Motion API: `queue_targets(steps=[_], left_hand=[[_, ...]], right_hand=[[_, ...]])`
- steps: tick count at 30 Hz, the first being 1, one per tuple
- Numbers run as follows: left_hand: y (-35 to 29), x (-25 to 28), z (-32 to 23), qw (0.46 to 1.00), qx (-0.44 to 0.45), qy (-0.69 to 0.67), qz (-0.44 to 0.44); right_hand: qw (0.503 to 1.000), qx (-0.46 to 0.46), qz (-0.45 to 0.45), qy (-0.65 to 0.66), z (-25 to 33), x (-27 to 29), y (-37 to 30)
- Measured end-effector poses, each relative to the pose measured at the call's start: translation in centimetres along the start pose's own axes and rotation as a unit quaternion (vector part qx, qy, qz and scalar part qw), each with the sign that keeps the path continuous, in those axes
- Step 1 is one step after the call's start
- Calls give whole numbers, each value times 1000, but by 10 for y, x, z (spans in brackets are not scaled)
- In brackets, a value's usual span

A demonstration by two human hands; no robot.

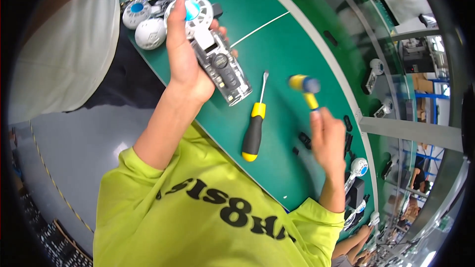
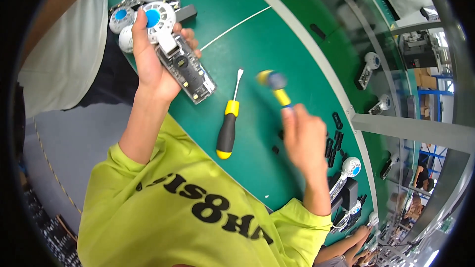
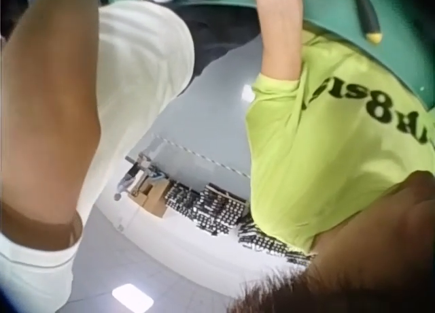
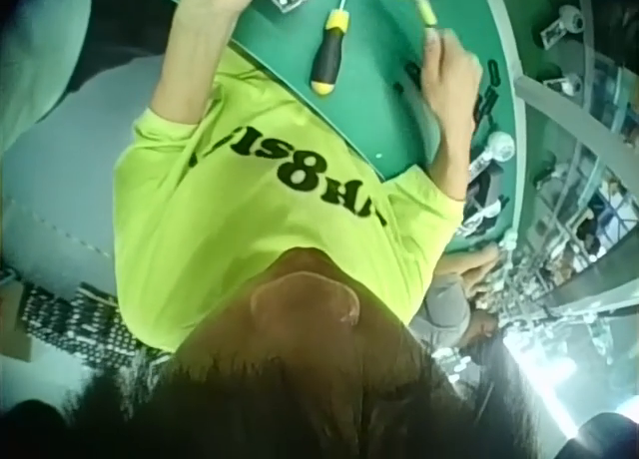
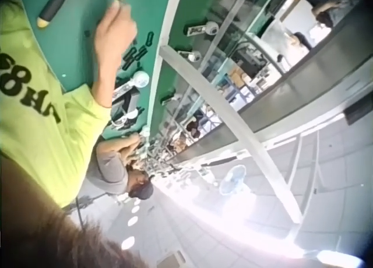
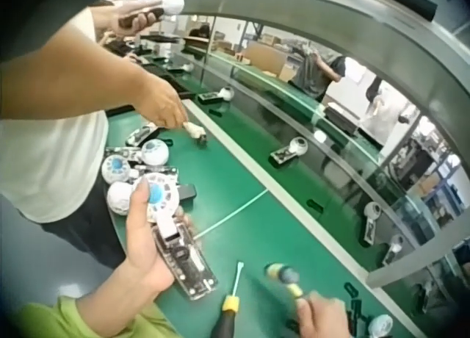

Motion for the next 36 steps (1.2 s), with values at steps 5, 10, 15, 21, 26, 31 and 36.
queue_targets(steps=[5, 10, 15, 21, 26, 31, 36], left_hand=[[-21, -19, 9, 990, 113, -56, 69], [-20, -33, 24, 980, 170, -61, 79], [-5, -41, 38, 978, 187, -41, 83], [25, -74, 61, 983, 59, 123, 119], [80, -116, 88, 935, -40, 294, 192], [136, -90, 91, 884, -113, 413, 188], [133, -92, 94, 865, -140, 432, 213]], right_hand=[[985, -38, 34, -164, -24, 4, 7], [977, 178, -97, 68, 36, 4, 20], [854, 5, 144, 499, 71, -43, 33], [758, -60, 179, 624, 60, -50, 65], [754, -72, 38, 652, -1, -9, 107], [779, -97, -108, 611, -79, 0, 141], [759, -93, -178, 620, -100, 2, 141]])
Point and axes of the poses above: each hand's wrist, its own y-axis towards the middle knuckle, its own x-axis out of the back of the hand, z = x × y, the point moved 6 cm from there along y, towards the middle knuckle, and after that the axes turned 7 degrees about -z, right-handed, at the moved point
